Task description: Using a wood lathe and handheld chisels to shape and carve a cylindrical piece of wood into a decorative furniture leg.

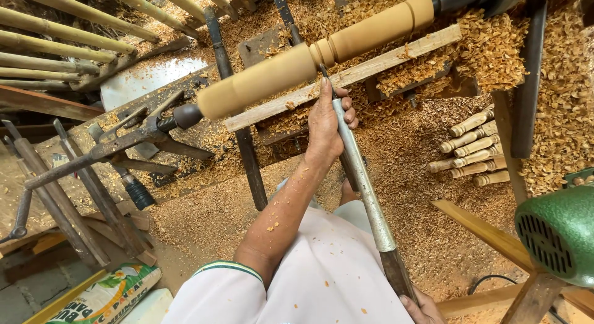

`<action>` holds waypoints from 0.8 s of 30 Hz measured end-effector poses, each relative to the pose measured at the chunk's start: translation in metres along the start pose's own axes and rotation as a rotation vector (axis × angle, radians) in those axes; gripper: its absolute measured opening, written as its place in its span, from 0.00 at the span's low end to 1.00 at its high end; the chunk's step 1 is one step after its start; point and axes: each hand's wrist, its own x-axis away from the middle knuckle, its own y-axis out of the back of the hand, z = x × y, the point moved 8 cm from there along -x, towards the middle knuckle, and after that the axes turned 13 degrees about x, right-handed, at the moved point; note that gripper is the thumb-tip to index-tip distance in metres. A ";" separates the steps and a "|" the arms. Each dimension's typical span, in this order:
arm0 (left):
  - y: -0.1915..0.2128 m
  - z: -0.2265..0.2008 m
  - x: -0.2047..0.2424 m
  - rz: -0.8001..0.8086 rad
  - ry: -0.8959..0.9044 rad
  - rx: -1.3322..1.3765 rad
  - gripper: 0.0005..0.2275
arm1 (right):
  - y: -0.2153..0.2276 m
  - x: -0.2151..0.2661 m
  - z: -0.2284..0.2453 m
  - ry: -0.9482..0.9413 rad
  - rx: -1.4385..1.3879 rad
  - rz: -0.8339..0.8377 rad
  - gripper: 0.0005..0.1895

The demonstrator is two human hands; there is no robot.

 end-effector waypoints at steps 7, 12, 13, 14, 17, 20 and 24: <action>0.000 0.000 0.000 -0.025 -0.009 -0.005 0.23 | -0.002 0.004 0.000 -0.038 -0.070 0.039 0.36; 0.001 0.002 -0.002 -0.044 -0.007 -0.008 0.23 | -0.002 0.007 0.005 -0.046 -0.102 0.071 0.37; 0.001 0.002 -0.002 -0.048 -0.007 -0.006 0.23 | -0.002 0.008 0.007 -0.039 -0.103 0.075 0.38; 0.001 0.001 -0.003 -0.048 -0.007 -0.007 0.23 | 0.000 0.008 0.005 -0.039 -0.104 0.075 0.38; 0.000 0.002 -0.003 -0.067 0.002 0.001 0.23 | -0.003 0.011 0.003 -0.019 -0.136 0.137 0.39; 0.000 0.000 -0.003 -0.105 -0.011 -0.043 0.23 | -0.006 0.015 -0.007 -0.154 -0.268 0.123 0.40; -0.004 -0.002 0.002 -0.087 -0.004 -0.084 0.23 | -0.012 0.016 0.002 -0.066 -0.232 0.107 0.42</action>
